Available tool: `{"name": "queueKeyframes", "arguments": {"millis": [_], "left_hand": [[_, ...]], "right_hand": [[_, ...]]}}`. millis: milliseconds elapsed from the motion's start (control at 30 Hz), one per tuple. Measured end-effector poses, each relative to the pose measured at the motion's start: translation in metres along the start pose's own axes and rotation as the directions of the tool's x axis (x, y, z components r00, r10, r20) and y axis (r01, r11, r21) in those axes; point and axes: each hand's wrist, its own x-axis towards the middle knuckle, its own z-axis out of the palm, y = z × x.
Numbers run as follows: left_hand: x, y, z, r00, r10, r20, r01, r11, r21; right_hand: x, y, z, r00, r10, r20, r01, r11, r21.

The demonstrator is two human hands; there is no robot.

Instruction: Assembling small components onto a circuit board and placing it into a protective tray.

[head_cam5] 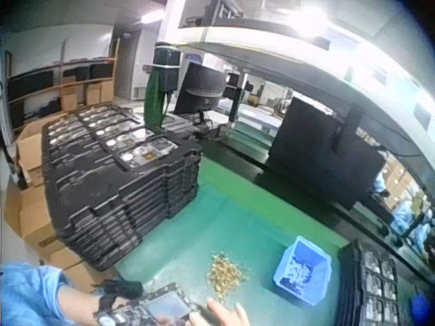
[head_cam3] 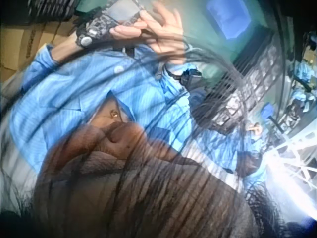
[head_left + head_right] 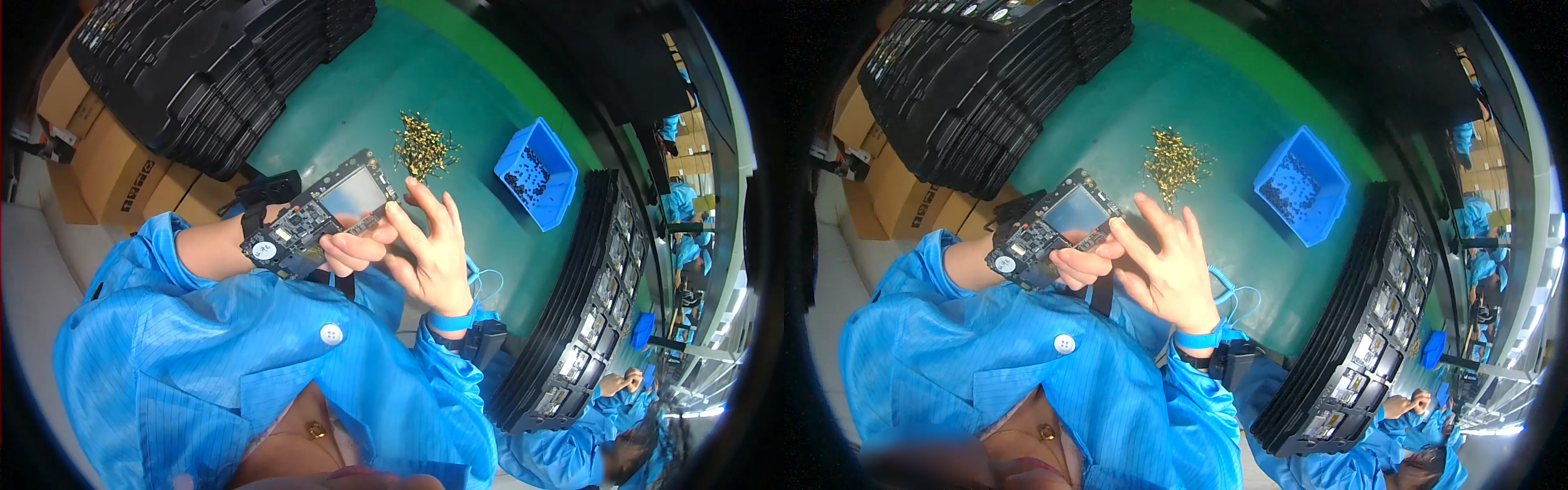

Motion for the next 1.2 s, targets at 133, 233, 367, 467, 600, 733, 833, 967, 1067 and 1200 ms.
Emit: {"name": "queueKeyframes", "arguments": {"millis": [133, 233, 367, 467, 600, 733, 833, 967, 1067, 1200], "left_hand": [[0.003, 0.006, 0.003, 0.999, -0.023, 0.044, 0.021, 0.998, 0.053], [0.001, 0.006, 0.002, 0.999, 0.036, 0.003, -0.037, 0.993, 0.112], [0.0, 0.002, 0.012, 0.915, 0.31, -0.259, -0.175, 0.882, 0.437], [0.004, 0.002, 0.027, 0.864, 0.383, -0.326, -0.175, 0.836, 0.52], [0.013, 0.008, 0.032, 0.75, 0.565, -0.345, -0.139, 0.644, 0.752], [0.027, 0.006, 0.017, 0.352, 0.916, 0.194, 0.146, -0.258, 0.955], [0.026, 0.0, 0.043, 0.394, 0.904, 0.164, 0.284, -0.29, 0.914], [0.02, -0.002, 0.054, 0.491, 0.858, 0.149, 0.364, -0.358, 0.86], [0.02, -0.005, 0.06, 0.531, 0.832, 0.159, 0.316, -0.369, 0.874], [0.021, -0.007, 0.057, 0.543, 0.817, 0.195, 0.226, -0.366, 0.903]], "right_hand": [[-0.019, 0.016, 0.018, 0.954, -0.043, -0.297, 0.147, 0.929, 0.34], [-0.012, 0.003, 0.026, 0.95, 0.064, -0.307, 0.065, 0.917, 0.394], [-0.007, -0.008, 0.019, 0.992, 0.087, -0.089, -0.088, 0.996, -0.013], [-0.01, -0.003, 0.024, 0.968, 0.108, -0.225, -0.067, 0.981, 0.18], [-0.008, -0.012, 0.027, 0.881, 0.359, -0.308, -0.196, 0.87, 0.452], [-0.014, -0.021, 0.038, 0.841, 0.509, -0.181, -0.206, 0.611, 0.764], [-0.003, -0.034, 0.024, 0.84, 0.433, -0.328, -0.134, 0.75, 0.647], [0.003, -0.04, 0.024, 0.801, 0.437, -0.41, -0.201, 0.84, 0.503], [0.004, -0.042, 0.025, 0.739, 0.523, -0.424, -0.179, 0.76, 0.625], [-0.001, -0.041, 0.024, 0.737, 0.551, -0.391, -0.194, 0.727, 0.659]]}}
